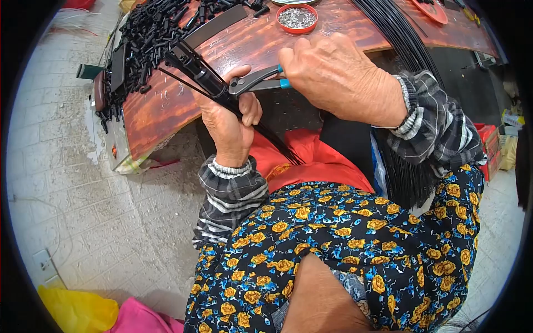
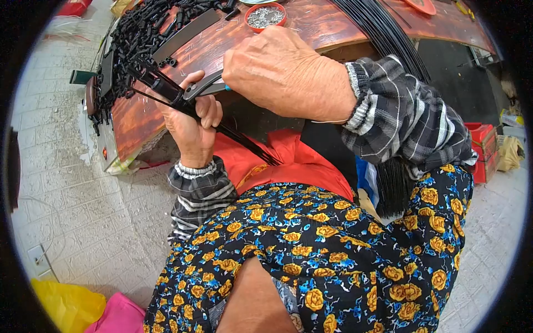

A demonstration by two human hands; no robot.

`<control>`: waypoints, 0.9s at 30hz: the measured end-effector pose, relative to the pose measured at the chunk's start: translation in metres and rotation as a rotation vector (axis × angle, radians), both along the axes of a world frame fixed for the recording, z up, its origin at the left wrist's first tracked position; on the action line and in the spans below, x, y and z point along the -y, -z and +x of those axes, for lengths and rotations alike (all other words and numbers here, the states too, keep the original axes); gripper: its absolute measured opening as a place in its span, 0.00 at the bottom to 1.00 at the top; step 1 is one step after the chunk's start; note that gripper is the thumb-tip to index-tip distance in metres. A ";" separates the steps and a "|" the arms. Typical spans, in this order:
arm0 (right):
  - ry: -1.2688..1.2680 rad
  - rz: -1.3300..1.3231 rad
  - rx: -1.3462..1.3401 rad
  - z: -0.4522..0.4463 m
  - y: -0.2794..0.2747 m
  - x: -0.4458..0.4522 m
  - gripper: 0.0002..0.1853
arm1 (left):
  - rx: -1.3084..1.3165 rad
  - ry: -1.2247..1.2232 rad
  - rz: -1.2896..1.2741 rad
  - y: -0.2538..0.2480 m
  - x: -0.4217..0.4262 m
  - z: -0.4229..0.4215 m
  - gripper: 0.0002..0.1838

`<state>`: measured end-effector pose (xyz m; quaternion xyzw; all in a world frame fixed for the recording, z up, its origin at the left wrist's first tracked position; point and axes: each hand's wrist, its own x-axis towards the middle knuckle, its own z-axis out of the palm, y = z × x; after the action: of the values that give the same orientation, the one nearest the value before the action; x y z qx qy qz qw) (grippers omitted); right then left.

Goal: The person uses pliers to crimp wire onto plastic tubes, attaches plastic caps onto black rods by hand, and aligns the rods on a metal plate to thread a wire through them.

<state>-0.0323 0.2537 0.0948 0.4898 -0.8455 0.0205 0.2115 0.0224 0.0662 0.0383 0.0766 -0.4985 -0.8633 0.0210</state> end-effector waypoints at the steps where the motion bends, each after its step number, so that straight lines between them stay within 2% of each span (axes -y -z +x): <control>1: 0.001 0.002 -0.003 0.000 0.001 0.001 0.05 | 0.001 -0.013 -0.006 0.000 -0.001 0.000 0.49; 6: 0.004 -0.061 -0.047 0.001 0.007 0.012 0.05 | 0.003 -0.044 0.021 0.007 0.007 -0.009 0.49; 7: -0.062 -0.175 -0.115 -0.002 0.017 0.014 0.05 | 0.013 -0.037 0.034 0.009 0.012 -0.011 0.48; 8: -0.066 -0.170 -0.122 -0.005 0.021 0.018 0.05 | 0.023 -0.032 0.049 0.011 0.016 -0.012 0.48; 11: -0.048 -0.128 0.028 -0.020 0.037 0.030 0.07 | -0.049 -0.015 0.060 0.015 0.030 -0.014 0.48; 13: 0.090 -0.170 0.044 -0.038 0.050 0.038 0.11 | -0.102 -0.020 0.039 0.019 0.041 -0.010 0.50; 14: 0.046 -0.278 0.109 -0.044 0.050 0.039 0.15 | -0.100 -0.037 0.041 0.021 0.045 -0.009 0.50; 16: 0.047 -0.286 0.006 -0.066 0.061 0.045 0.18 | -0.138 -0.006 0.115 0.024 0.052 -0.006 0.52; 18: 0.090 -0.224 0.050 -0.071 0.067 0.056 0.19 | -0.136 0.003 0.128 0.023 0.054 -0.002 0.55; 20: 0.139 -0.163 0.084 -0.070 0.067 0.067 0.20 | -0.214 -0.047 0.196 0.018 0.046 0.003 0.48; 21: 0.155 -0.185 0.081 -0.069 0.069 0.072 0.20 | -0.220 -0.051 0.198 0.019 0.045 0.004 0.48; 23: 0.281 -0.200 0.000 -0.063 0.078 0.083 0.19 | -0.224 -0.169 -0.017 0.021 0.045 0.006 0.36; 24: 0.217 -0.285 -0.073 -0.059 0.082 0.085 0.16 | -0.193 -0.231 -0.041 0.011 0.042 0.009 0.24; 25: 0.110 -0.381 -0.003 -0.039 0.073 0.079 0.12 | -0.160 -0.282 -0.040 0.008 0.044 0.010 0.22; 27: -0.004 -0.358 0.394 -0.001 0.076 0.064 0.16 | -0.120 -0.422 -0.087 -0.002 0.053 0.015 0.17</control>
<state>-0.0333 0.1893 0.0184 0.4327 -0.8523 0.2653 0.1261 0.0371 0.0136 0.0400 0.1265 -0.5058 -0.8206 0.2341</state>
